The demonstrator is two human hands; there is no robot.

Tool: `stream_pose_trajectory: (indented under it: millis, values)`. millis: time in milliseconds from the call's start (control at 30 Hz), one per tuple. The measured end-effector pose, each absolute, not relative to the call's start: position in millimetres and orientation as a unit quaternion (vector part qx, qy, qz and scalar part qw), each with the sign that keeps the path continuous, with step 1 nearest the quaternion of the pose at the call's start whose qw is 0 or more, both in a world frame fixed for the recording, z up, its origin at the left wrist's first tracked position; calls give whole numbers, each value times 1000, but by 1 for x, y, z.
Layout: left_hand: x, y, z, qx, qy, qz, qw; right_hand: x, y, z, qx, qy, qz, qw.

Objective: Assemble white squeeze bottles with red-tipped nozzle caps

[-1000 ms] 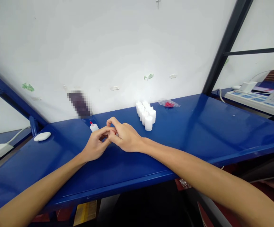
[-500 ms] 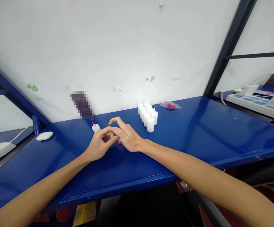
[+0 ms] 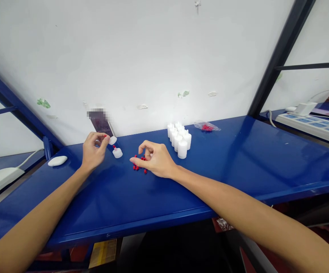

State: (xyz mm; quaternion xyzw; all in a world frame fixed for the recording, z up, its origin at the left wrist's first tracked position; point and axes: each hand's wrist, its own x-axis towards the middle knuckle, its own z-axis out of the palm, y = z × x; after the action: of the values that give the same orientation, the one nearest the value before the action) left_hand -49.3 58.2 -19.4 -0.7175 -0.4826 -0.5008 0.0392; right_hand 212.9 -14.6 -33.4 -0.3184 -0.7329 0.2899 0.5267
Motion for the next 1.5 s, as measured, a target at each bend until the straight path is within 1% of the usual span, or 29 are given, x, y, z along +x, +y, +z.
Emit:
stream_pose_trajectory:
  millis: [100,167,233,300,433,467,500,567,633,700,800,933,1033,1100,1233,1300,1400,1500]
  values:
    - [-56,63,-26,-776,-481,-405,56,217,-16,-31,-306,-718,265,566]
    - [-57,65,-30,-807,-473,-352,38,220,-16,-29,-300,-720,266,567]
    - [-58,67,-31,-816,-475,-329,22,222,-15,-28,-310,-727,269,550]
    - [-59,67,-30,-803,-484,-348,21,222,-14,-27,-331,-744,265,516]
    - [-48,50,-17,-780,-463,-412,82,222,-13,-24,-367,-812,212,400]
    - [-40,41,-13,-797,-442,-402,89,223,-13,-23,-373,-824,187,382]
    - [-31,32,-9,-836,-408,-361,70,224,-13,-22,-377,-831,162,376]
    - [-10,13,-5,-924,-317,-211,30,226,-12,-21,-376,-829,131,393]
    - [7,-2,-6,-960,-250,-126,27,227,-10,-20,-368,-817,129,425]
    - [18,-9,-10,-969,-225,-91,42,227,-9,-19,-360,-804,145,450]
    - [20,-9,-17,-970,-224,-78,45,225,-9,-17,-349,-796,184,459]
    - [18,-5,-20,-967,-241,-84,3,221,-11,-18,-351,-792,231,442]
    - [18,-5,-20,-963,-242,-118,-23,220,-11,-21,-369,-781,257,433]
    - [19,-5,-20,-955,-241,-170,-42,221,-11,-23,-368,-776,280,430]
    - [22,-7,-22,-898,-261,-346,-79,221,-10,-25,-341,-769,331,427]
    - [26,-10,-23,-864,-272,-410,-104,221,-11,-26,-323,-769,352,425]
    - [32,-14,-26,-841,-274,-443,-148,220,-15,-26,-300,-774,363,423]
    - [35,-17,-28,-838,-262,-451,-161,220,-19,-25,-281,-791,346,418]
